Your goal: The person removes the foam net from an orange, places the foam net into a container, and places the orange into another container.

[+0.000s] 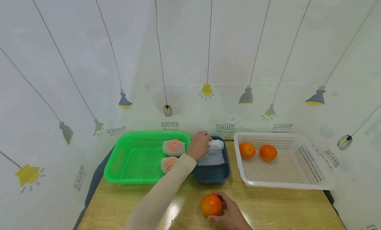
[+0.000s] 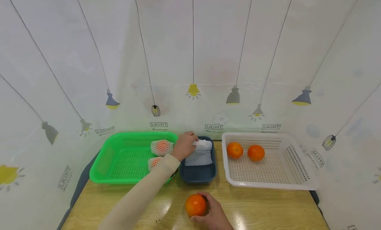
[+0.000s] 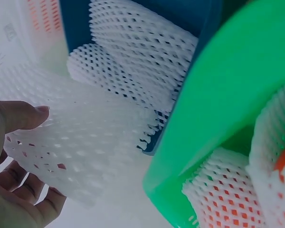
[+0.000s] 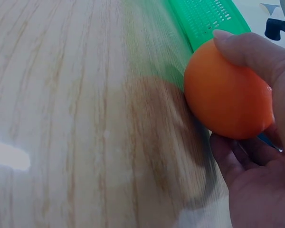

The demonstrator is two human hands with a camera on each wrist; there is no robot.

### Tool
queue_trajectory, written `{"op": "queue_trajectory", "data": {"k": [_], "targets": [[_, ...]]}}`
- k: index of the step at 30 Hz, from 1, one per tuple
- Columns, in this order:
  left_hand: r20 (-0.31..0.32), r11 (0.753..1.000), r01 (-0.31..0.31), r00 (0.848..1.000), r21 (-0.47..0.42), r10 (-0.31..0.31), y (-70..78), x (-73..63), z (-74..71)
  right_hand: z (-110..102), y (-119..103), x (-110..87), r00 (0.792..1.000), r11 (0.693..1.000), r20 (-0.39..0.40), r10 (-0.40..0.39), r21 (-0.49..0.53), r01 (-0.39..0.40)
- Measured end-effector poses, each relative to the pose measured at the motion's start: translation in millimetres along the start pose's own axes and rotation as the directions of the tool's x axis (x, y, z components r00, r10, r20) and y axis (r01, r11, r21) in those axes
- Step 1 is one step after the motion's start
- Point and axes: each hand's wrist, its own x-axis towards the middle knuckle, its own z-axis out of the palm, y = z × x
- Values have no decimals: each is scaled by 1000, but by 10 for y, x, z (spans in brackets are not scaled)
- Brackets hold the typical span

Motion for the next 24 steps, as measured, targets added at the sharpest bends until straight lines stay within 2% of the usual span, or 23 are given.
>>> {"op": "queue_trajectory", "data": {"k": [4, 11, 15, 17, 19, 24], "targets": [[59, 998, -10, 998, 61, 7, 5, 80, 93, 0, -5, 0, 1000, 1000, -1, 13, 8, -13], [101, 977, 0, 995, 215, -22, 75, 135, 223, 13, 6, -12, 1000, 1000, -22, 6, 8, -6], [192, 974, -39, 981, 224, -5, 116, 123, 311, 14, 6, -15, 1000, 1000, -29, -1, -8, 1], [252, 982, -59, 968, 178, 13, 121, 110, 353, 14, 6, -14, 1000, 1000, -30, -3, -14, 3], [321, 991, -63, 947, 121, 21, 126, 87, 371, 14, 9, -10, 1000, 1000, -28, -2, -14, 2], [502, 999, 4, 865, 41, -24, 105, 53, 406, 17, 9, -4, 1000, 1000, -27, 5, -18, -5]]}}
